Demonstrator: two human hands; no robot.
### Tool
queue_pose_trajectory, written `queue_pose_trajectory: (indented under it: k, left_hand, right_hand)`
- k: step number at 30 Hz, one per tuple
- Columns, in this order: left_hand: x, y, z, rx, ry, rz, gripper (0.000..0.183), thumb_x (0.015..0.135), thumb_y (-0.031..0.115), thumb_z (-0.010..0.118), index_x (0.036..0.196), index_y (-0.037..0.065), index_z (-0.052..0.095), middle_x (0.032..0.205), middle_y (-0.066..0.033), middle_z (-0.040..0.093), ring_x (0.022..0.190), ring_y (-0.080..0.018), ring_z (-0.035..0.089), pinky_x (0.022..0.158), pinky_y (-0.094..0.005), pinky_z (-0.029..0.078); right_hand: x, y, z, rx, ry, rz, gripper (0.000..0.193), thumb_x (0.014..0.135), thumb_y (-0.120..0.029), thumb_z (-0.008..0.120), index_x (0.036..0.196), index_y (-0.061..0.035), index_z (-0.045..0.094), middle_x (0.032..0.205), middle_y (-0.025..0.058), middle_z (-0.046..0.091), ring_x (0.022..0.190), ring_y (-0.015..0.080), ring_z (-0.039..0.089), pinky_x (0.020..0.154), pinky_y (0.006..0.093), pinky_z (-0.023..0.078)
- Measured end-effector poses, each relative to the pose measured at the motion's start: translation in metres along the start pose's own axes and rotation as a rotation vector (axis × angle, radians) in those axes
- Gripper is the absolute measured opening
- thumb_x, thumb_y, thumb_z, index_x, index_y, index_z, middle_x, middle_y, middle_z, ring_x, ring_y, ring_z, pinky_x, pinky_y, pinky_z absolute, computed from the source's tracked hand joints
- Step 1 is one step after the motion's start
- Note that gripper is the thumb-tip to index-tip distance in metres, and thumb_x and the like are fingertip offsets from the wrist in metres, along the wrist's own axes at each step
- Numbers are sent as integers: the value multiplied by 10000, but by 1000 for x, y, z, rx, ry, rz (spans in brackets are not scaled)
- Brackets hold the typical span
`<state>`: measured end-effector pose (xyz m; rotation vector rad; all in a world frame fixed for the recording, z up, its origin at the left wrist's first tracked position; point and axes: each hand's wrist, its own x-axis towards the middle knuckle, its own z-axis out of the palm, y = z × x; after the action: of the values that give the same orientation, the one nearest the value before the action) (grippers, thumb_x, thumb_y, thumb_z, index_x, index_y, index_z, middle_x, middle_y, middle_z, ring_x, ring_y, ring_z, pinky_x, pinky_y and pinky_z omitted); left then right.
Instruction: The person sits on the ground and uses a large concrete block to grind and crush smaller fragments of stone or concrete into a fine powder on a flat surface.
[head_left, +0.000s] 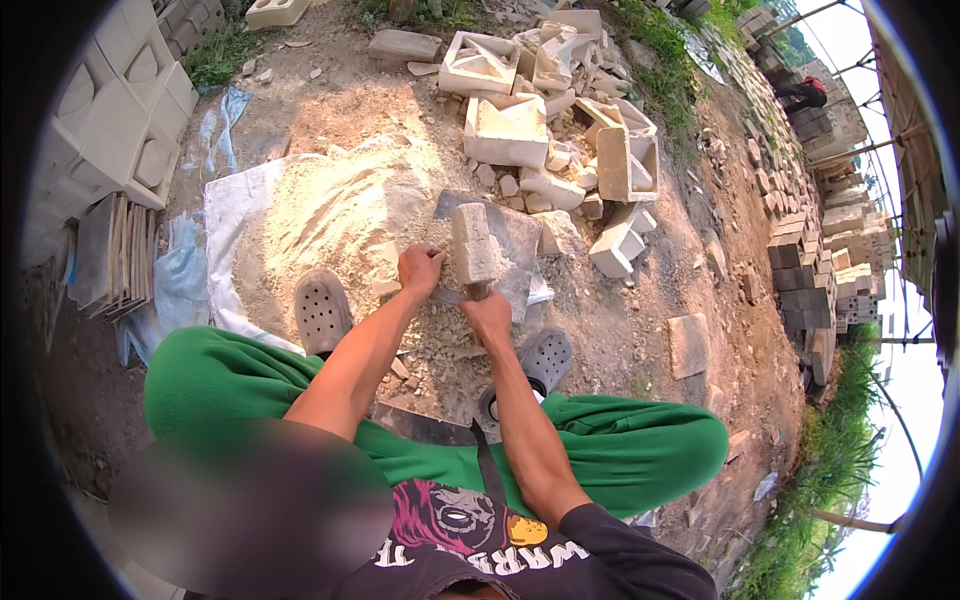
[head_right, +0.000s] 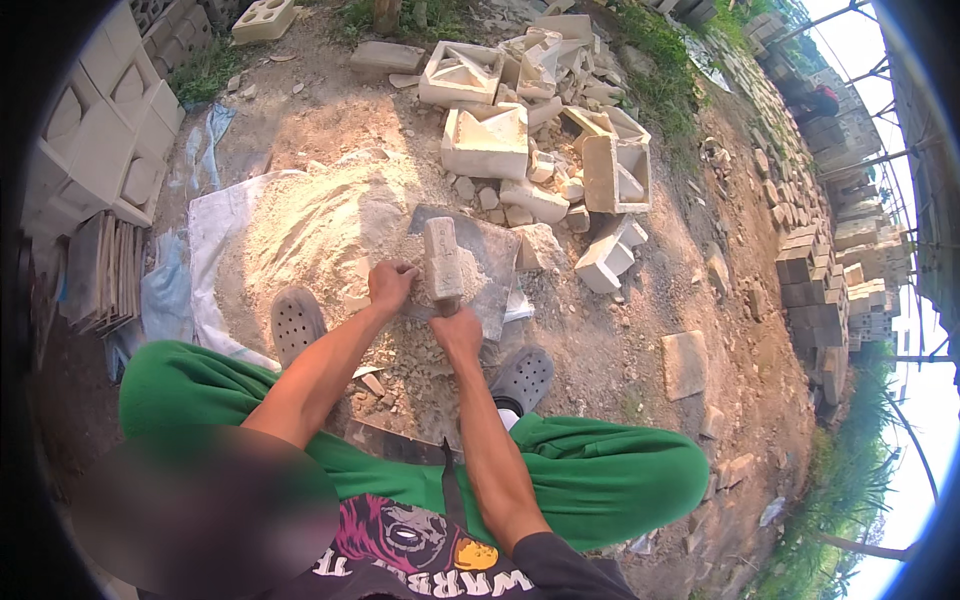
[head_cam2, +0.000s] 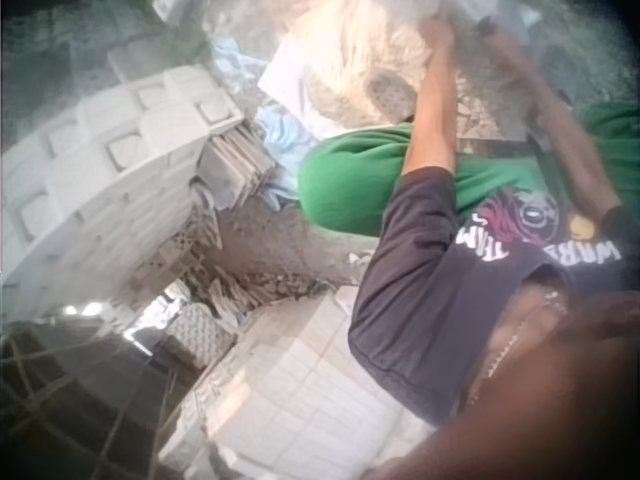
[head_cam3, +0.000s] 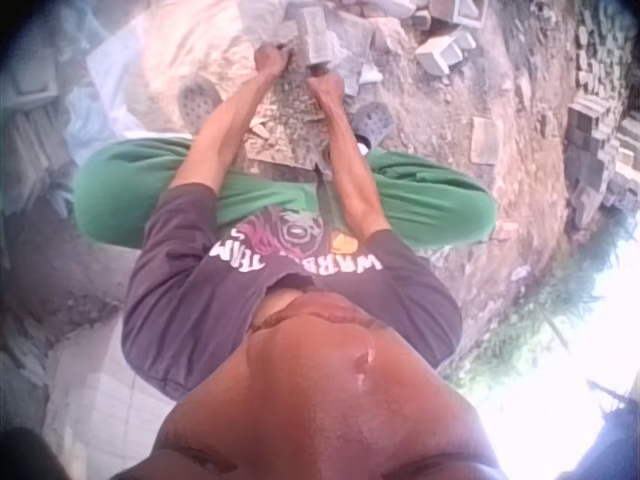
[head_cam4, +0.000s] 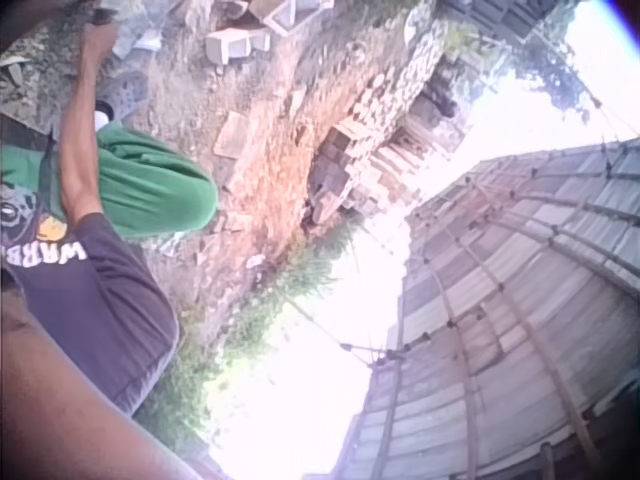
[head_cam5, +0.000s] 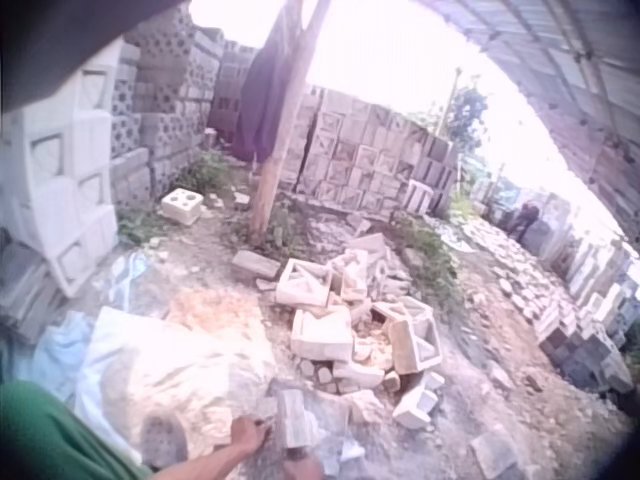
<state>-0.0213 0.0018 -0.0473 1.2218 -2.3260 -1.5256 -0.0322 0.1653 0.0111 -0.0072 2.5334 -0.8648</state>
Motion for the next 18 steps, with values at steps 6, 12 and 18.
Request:
queue_pose_trajectory:
  k: [6,12,18]
  left_hand:
    - [0,-1,3,-6,16,9,213,791,259,730,923,104,791,893,-132,748,843,-306,716,784,-392,553]
    - [1,9,3,6,-15,-122,205,790,263,735,926,122,799,897,-119,754,847,-290,724,785,-387,557]
    - [5,8,3,-18,14,-245,214,745,256,789,923,140,806,868,-106,760,819,-265,727,789,-368,558]
  right_hand:
    - [6,-47,-26,138,278,-270,280,695,-229,732,766,41,716,642,202,668,607,286,694,613,379,525]
    - [4,-6,10,131,132,-183,365,725,-279,719,968,-7,697,879,244,710,882,408,698,751,462,550]
    - [8,-21,-11,0,41,-35,438,685,-322,731,1004,-25,687,941,245,709,928,413,683,807,480,531]
